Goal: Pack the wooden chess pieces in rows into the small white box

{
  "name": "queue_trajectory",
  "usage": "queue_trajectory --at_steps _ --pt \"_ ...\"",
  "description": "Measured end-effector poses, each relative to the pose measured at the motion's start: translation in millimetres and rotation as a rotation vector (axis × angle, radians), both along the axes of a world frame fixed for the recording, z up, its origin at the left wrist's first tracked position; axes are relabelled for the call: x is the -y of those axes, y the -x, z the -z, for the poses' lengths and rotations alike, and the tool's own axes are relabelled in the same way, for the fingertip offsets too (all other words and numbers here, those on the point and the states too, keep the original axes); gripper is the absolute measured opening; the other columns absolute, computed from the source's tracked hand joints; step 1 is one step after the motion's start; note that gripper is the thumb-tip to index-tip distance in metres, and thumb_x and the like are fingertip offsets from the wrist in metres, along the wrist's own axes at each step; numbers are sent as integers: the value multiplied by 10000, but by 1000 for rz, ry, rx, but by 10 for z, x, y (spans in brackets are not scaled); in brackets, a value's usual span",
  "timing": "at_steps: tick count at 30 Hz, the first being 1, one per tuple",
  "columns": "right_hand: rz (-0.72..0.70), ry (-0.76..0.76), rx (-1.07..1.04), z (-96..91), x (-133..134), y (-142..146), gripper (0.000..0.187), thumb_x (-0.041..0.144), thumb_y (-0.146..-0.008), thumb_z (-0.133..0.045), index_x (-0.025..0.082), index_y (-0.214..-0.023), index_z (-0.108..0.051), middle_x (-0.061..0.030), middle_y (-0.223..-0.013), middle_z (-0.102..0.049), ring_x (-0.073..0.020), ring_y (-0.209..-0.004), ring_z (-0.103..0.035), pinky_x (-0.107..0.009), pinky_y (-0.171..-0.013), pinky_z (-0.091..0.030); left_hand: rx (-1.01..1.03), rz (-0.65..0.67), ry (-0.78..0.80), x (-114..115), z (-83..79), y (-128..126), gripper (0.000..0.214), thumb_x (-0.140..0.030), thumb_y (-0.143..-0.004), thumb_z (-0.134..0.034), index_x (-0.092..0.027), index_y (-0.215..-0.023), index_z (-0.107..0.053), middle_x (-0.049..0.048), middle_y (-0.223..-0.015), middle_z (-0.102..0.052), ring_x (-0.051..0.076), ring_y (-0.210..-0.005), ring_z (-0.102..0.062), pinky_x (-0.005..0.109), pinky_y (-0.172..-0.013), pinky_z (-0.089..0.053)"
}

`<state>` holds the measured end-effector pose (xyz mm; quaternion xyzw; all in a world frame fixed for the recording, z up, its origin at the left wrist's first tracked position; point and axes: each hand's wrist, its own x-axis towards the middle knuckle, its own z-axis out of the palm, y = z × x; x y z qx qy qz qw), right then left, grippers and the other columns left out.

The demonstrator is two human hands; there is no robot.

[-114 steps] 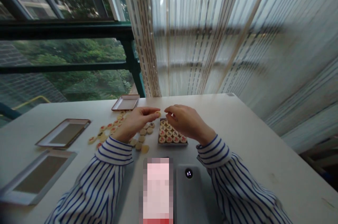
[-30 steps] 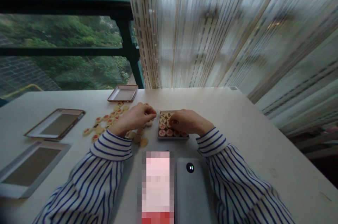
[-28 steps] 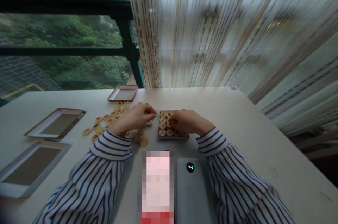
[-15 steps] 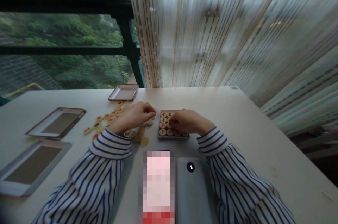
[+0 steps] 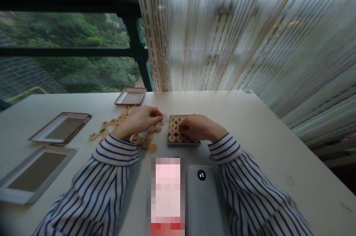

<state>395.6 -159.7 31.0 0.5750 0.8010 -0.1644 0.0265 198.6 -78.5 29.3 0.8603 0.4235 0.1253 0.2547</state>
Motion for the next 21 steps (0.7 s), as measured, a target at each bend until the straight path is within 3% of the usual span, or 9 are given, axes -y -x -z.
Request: queue_trajectory --at_steps 10,17,21 --pt "-9 -48 48 31 -25 -9 258 344 -816 -461 224 -828 -689 -34 -741 -666 -125 -593 -530 -235 -517 -304 5 9 -13 -31 25 16 251 -322 -750 -509 -170 -837 -689 56 -788 -695 156 -674 -602 247 -583 -406" --pt "-13 -74 85 -12 -8 -27 314 393 -841 -429 206 -779 -674 -33 -670 -640 -116 -545 -491 -241 -493 -266 7 -5 1 -6 -9 23 246 -319 -751 -511 -163 -832 -683 51 -772 -687 155 -666 -588 244 -567 -392" --pt "11 -162 116 -66 -1 -42 278 350 -838 -439 208 -832 -678 -44 -742 -665 -136 -627 -536 -250 -538 -284 7 -32 -9 -2 -58 43 253 -332 -751 -512 -166 -829 -687 43 -747 -679 157 -654 -579 248 -562 -386"
